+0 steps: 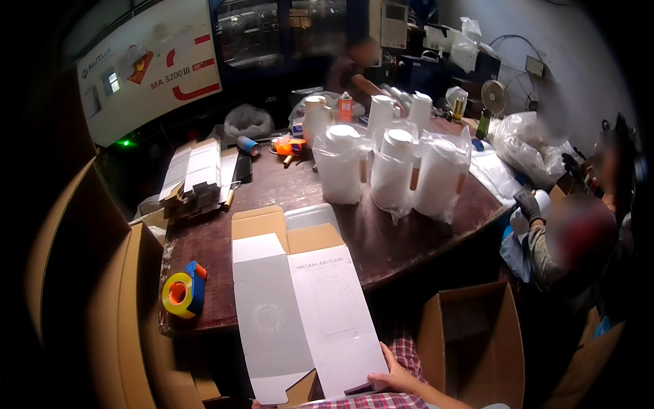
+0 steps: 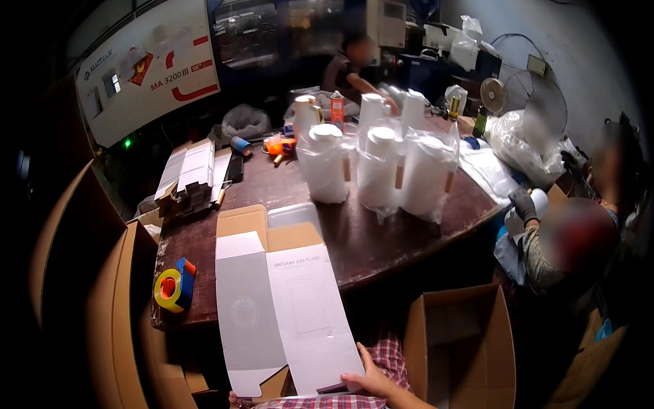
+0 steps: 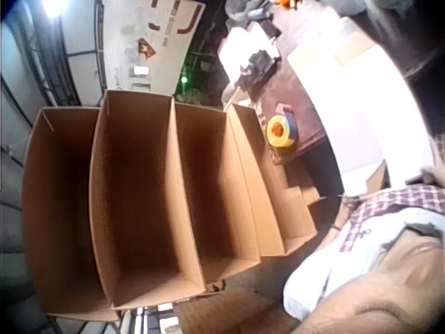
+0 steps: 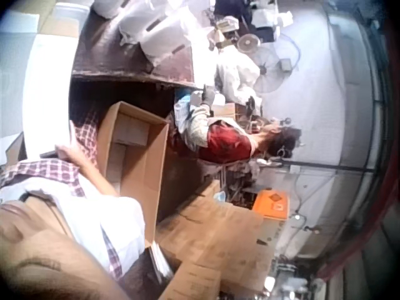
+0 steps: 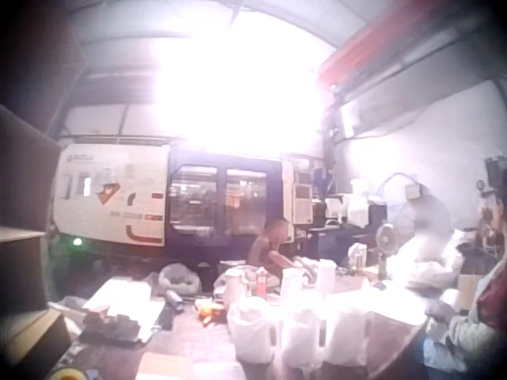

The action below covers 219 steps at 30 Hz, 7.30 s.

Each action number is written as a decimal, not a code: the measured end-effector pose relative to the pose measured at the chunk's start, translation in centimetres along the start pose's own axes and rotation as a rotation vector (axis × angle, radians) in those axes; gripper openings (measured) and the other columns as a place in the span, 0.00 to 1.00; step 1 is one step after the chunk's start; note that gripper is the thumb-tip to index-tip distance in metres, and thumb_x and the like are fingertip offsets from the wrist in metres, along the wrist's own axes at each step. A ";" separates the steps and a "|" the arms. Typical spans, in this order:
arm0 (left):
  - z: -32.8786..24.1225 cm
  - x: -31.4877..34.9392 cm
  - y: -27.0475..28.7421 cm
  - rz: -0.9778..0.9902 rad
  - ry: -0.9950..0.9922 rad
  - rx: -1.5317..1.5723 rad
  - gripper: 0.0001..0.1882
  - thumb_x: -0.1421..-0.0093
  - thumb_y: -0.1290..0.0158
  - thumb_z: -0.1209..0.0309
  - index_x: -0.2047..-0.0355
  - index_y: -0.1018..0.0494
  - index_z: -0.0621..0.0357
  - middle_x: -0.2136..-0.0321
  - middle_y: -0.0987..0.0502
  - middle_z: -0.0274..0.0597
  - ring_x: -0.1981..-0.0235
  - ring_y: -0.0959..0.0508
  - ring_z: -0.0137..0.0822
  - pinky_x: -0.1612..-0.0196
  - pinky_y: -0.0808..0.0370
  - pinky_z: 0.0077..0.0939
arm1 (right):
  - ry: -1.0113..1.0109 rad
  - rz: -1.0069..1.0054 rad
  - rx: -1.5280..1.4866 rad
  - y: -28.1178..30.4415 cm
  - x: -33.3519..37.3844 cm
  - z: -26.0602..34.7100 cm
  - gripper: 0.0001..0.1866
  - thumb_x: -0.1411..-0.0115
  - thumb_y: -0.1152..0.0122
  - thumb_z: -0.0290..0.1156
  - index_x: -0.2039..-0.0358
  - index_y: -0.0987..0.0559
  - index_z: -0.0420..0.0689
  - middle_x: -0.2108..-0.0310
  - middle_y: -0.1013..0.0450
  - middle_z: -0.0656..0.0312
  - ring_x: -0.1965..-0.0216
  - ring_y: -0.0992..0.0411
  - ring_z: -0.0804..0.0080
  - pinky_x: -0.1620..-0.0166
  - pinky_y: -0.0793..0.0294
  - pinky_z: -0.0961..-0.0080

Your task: The person folds cardboard boxes by hand, places white plastic objects into the boxes, and stacks the completed boxes inside a large container.

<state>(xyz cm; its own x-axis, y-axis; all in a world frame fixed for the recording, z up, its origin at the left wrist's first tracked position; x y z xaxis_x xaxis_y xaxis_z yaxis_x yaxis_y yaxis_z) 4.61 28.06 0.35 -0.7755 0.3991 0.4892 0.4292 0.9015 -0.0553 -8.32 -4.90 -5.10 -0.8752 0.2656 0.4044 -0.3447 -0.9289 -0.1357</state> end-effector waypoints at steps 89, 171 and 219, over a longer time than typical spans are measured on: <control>-10.3 -19.9 3.4 -0.385 -0.670 0.181 0.31 0.36 0.48 0.64 0.36 0.42 0.64 0.43 0.34 0.46 0.41 0.34 0.36 0.38 0.38 0.32 | 0.850 -0.004 0.723 -6.7 -22.7 12.0 0.48 0.44 0.33 0.44 0.33 0.49 0.34 0.31 0.56 0.37 0.30 0.53 0.47 0.33 0.49 0.63; -20.1 -0.9 -19.0 0.376 -1.538 -1.474 0.46 0.60 0.33 0.41 0.40 0.32 0.40 0.35 0.42 0.51 0.38 0.36 0.57 0.37 0.43 0.56 | 0.680 0.198 0.552 6.9 1.1 22.7 0.24 0.39 0.42 0.38 0.45 0.29 0.41 0.60 0.21 0.53 0.62 0.23 0.70 0.58 0.25 0.75; -18.8 -11.7 -20.6 0.771 -0.846 -0.061 0.19 0.33 0.53 0.62 0.58 0.25 0.70 0.63 0.18 0.49 0.64 0.19 0.34 0.55 0.24 0.25 | 0.870 -0.132 1.094 1.1 -2.0 50.2 0.47 0.42 0.40 0.31 0.29 0.58 0.58 0.59 0.23 0.53 0.64 0.22 0.63 0.62 0.20 0.65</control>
<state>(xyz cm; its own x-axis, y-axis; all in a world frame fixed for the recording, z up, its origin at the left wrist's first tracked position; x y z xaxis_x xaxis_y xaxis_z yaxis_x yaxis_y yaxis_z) 13.56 1.63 12.15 -0.3495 0.8473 -0.3999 0.9293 0.3678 -0.0329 10.11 -19.39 39.32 -0.9233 0.0644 -0.3785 -0.3572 -0.5058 0.7852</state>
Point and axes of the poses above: each hand's wrist, its own x-axis away from the middle knuckle, its own y-axis out of the back of the hand, z = x × y, the point moved 1 cm from there along -x, towards the middle knuckle
